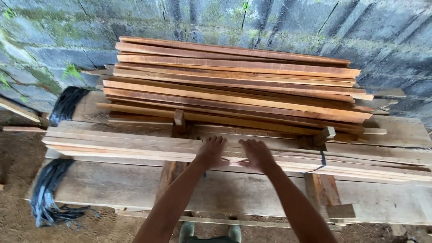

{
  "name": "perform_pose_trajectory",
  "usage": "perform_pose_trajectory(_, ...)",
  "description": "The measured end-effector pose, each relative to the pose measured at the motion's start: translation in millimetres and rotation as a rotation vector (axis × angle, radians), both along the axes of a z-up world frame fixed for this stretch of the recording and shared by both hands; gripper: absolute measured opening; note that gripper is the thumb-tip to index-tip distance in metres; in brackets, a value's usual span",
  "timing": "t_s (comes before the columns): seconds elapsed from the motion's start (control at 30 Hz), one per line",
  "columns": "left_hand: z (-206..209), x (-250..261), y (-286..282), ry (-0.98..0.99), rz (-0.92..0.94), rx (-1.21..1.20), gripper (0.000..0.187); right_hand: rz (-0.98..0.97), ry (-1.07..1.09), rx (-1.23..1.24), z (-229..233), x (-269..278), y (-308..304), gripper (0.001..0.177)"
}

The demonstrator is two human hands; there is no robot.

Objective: The recorder is aligning long pieces of wooden lumber and tying them together into bundles using black plastic straps.

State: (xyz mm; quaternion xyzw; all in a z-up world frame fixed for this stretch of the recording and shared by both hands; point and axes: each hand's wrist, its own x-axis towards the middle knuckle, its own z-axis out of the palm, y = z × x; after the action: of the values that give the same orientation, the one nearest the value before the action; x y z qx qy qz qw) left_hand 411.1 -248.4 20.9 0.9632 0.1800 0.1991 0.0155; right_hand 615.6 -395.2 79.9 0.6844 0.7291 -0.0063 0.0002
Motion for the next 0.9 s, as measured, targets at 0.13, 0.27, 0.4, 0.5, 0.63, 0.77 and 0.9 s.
perform_pose_trajectory(0.13, 6.9, 10.2, -10.9, 0.24, 0.103, -0.063, 0.092, -0.143, 0.077, -0.005, -14.3, 90.7, -64.5, 0.082)
perform_pose_trajectory(0.27, 24.5, 4.7, -18.3, 0.241, 0.132, -0.034, 0.089, -0.175, 0.007, 0.265, -30.7, 145.6, -109.3, 0.083)
perform_pose_trajectory(0.4, 34.0, 4.2, -22.2, 0.194, 0.135, -0.051, 0.09, -0.15, -0.021, 0.298, -47.7, 155.4, -103.8, 0.081)
perform_pose_trajectory(0.5, 39.0, 8.2, -26.0, 0.175, 0.15, 0.026, 0.099, -0.13, -0.053, 0.388, -52.1, 157.4, -105.1, 0.079)
perform_pose_trajectory(0.63, 39.5, 7.2, -27.9, 0.118, 0.167, 0.081, 0.106, -0.126, -0.068, 0.449, -49.0, 150.5, -102.8, 0.079)
perform_pose_trajectory(0.77, 23.9, 6.1, -23.1, 0.081, 0.147, 0.053, 0.088, -0.143, -0.075, 0.468, -39.3, 141.1, -105.7, 0.081)
perform_pose_trajectory(0.9, 16.0, 10.3, -17.1, 0.105, 0.136, 0.041, 0.085, -0.155, -0.082, 0.407, -42.9, 149.9, -101.7, 0.079)
